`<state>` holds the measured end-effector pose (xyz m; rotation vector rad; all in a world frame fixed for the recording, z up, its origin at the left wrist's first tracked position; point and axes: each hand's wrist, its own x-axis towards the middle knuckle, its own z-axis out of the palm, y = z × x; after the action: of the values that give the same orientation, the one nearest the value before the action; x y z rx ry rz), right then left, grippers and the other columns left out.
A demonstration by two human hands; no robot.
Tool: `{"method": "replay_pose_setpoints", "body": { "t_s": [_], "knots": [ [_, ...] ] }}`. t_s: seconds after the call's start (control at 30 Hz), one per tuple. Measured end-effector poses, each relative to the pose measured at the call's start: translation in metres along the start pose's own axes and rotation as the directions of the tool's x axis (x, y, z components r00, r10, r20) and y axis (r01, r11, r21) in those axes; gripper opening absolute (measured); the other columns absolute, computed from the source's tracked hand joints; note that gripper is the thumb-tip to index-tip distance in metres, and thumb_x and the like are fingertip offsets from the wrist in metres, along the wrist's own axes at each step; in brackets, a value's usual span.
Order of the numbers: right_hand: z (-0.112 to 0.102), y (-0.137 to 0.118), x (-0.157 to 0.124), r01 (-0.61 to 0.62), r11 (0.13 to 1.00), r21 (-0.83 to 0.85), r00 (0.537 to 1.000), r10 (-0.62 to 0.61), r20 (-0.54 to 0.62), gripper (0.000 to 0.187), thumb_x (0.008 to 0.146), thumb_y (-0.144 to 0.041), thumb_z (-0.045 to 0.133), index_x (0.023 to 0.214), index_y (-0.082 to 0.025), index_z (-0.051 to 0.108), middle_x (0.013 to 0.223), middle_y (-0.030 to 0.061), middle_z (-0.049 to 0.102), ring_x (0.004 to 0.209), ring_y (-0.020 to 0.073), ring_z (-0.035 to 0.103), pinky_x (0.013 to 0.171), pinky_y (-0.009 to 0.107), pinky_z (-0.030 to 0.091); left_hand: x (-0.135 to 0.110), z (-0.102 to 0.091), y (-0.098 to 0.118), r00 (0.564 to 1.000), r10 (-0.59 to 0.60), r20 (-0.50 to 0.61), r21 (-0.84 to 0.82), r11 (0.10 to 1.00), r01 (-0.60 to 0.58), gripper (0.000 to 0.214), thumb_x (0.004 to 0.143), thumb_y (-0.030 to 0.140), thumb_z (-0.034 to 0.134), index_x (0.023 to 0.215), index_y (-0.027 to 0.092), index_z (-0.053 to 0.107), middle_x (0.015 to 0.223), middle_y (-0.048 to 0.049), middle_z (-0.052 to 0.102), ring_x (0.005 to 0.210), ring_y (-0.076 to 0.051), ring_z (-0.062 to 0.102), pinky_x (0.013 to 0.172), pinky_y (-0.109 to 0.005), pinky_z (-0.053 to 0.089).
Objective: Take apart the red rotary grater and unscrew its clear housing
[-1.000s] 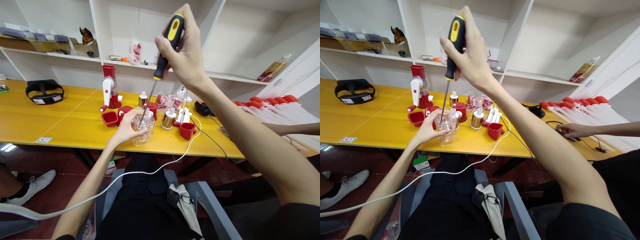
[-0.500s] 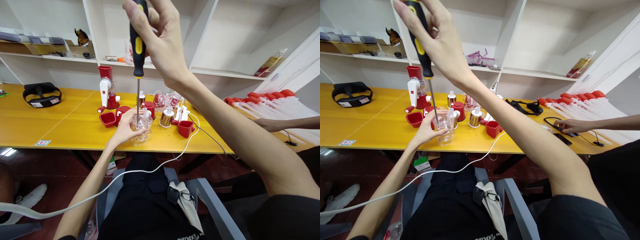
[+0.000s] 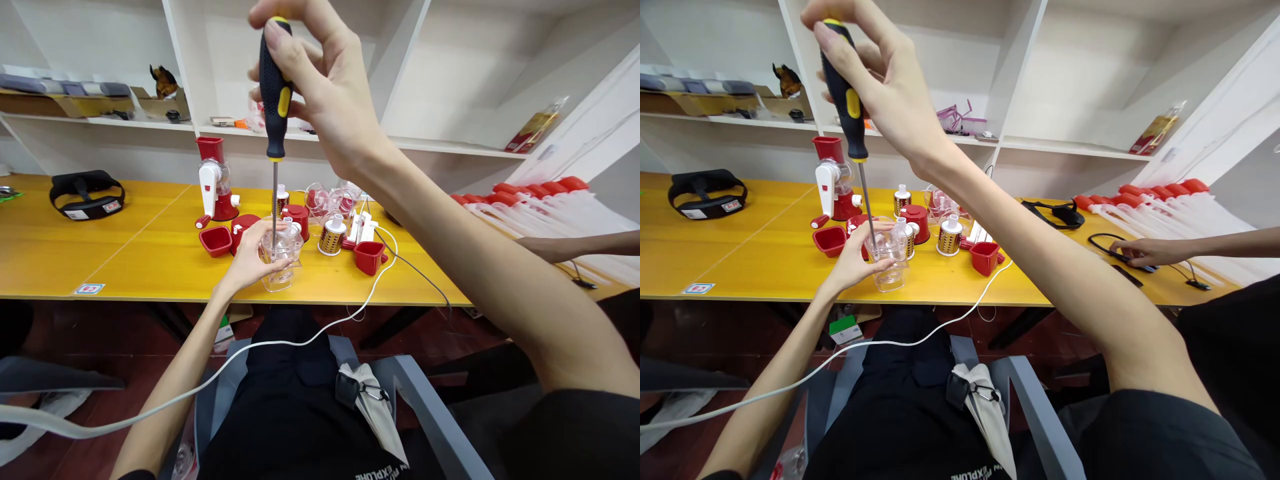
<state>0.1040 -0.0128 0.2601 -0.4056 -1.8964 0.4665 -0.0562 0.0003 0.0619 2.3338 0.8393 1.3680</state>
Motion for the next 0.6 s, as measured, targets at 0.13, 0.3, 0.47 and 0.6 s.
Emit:
{"method": "replay_pose_setpoints", "body": {
  "t_s": [0.13, 0.3, 0.47, 0.6],
  "knots": [
    [0.001, 0.006, 0.0, 0.048, 0.999, -0.015, 0.998, -0.048, -0.042, 0.012, 0.109, -0.029, 0.047, 0.113, -0.019, 0.052, 0.098, 0.0, 0.063, 0.089, 0.0099, 0.063, 0.081, 0.019, 0.057, -0.001, 0.0, 0.001, 1.0, 0.008, 0.003, 0.009, 1.0, -0.008, 0.055, 0.079, 0.055, 0.079, 0.12, 0.022, 0.063, 0.137, -0.012, 0.069, 0.135, -0.032, 0.06, 0.12, -0.053, 0.039],
    [0.004, 0.012, 0.004, 0.155, 0.976, -0.152, 0.978, -0.174, -0.117, 0.007, 0.106, -0.025, 0.054, 0.106, -0.018, 0.055, 0.092, -0.0014, 0.057, 0.067, 0.0074, 0.045, 0.063, 0.017, 0.045, -0.001, 0.0, 0.001, 1.0, -0.007, 0.008, 0.019, 1.0, 0.007, 0.057, 0.078, 0.057, 0.078, 0.121, 0.022, 0.062, 0.138, -0.0122, 0.069, 0.135, -0.032, 0.06, 0.12, -0.054, 0.039],
    [0.003, 0.007, 0.003, 0.14, 0.981, -0.134, 0.977, -0.159, -0.141, 0.003, 0.105, -0.02, 0.055, 0.107, -0.018, 0.056, 0.098, -0.0018, 0.061, 0.064, 0.0076, 0.044, 0.059, 0.02, 0.041, -0.001, 0.0, 0.001, 1.0, -0.026, 0.013, 0.015, 1.0, 0.026, 0.057, 0.078, 0.057, 0.078, 0.12, 0.023, 0.062, 0.139, -0.0125, 0.068, 0.136, -0.032, 0.059, 0.12, -0.054, 0.039],
    [0.003, 0.004, 0.0, 0.123, 0.99, -0.072, 0.977, -0.134, -0.165, 0.005, 0.102, -0.016, 0.057, 0.104, -0.018, 0.054, 0.096, -0.0028, 0.062, 0.062, 0.0071, 0.044, 0.059, 0.021, 0.041, -0.002, 0.001, -0.002, 1.0, -0.011, 0.007, 0.001, 1.0, 0.011, 0.058, 0.077, 0.056, 0.079, 0.121, 0.022, 0.062, 0.138, -0.0124, 0.069, 0.136, -0.032, 0.059, 0.12, -0.055, 0.038]
  ]
}}
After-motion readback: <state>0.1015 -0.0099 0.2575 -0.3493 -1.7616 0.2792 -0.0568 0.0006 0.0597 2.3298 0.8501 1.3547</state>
